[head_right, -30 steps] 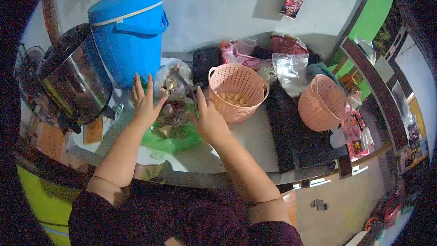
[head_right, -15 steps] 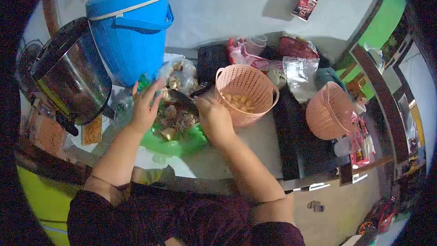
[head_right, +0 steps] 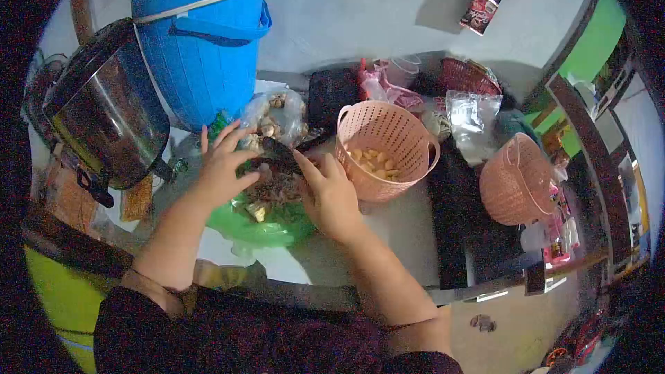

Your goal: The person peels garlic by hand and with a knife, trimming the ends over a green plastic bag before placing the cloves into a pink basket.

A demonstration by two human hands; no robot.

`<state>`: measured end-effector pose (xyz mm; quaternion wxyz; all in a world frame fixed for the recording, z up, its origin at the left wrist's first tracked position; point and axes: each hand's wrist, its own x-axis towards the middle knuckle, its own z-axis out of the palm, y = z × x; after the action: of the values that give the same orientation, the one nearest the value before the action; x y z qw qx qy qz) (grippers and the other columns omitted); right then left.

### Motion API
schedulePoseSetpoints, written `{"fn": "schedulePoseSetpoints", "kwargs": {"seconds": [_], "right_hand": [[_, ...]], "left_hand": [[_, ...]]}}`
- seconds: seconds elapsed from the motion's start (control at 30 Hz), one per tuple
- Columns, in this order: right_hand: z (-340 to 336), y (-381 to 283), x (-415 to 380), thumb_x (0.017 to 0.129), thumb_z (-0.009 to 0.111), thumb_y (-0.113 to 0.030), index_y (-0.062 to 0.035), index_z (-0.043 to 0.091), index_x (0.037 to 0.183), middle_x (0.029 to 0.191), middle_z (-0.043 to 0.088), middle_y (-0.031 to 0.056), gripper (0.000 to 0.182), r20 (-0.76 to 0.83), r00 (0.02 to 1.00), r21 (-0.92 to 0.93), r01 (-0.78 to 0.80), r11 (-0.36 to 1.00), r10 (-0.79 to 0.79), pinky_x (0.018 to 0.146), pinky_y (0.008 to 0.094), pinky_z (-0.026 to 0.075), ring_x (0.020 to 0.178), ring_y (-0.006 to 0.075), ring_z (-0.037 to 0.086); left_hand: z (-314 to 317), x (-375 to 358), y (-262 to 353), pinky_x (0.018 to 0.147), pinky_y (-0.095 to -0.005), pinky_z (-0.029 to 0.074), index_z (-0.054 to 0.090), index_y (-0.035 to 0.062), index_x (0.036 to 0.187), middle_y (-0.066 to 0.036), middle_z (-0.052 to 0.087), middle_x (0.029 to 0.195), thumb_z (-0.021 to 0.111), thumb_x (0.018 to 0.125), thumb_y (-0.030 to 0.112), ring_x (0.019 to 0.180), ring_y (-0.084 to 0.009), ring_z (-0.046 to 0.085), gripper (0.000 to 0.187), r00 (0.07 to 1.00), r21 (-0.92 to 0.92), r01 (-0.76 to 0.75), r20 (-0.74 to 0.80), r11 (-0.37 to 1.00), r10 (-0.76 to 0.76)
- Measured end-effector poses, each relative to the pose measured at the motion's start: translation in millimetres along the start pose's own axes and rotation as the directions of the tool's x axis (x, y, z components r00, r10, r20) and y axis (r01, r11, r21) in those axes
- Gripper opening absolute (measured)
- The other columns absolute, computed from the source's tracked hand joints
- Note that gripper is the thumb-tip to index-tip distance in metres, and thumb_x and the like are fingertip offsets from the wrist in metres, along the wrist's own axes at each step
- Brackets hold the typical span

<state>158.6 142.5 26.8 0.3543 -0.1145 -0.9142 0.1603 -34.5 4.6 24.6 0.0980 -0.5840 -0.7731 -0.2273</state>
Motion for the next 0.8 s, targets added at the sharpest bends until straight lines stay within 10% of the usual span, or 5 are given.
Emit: {"fn": "schedulePoseSetpoints", "kwargs": {"seconds": [0.8], "right_hand": [[12,-13,-6,0.08,0.065,-0.001,-0.0044,0.058,0.123,0.098,0.058,0.0151,0.044,0.004,0.999,0.129,0.032,0.991,-0.033,0.076,0.0389,0.048,0.087,0.0323,0.059]], "left_hand": [[4,-6,17,0.107,-0.0702,-0.003,0.068,0.0124,0.1,-0.007,0.045,0.138,0.074,0.07,0.017,0.14,-0.0246,0.027,0.03,0.997,0.038,-0.076,0.005,0.996,0.076]]}}
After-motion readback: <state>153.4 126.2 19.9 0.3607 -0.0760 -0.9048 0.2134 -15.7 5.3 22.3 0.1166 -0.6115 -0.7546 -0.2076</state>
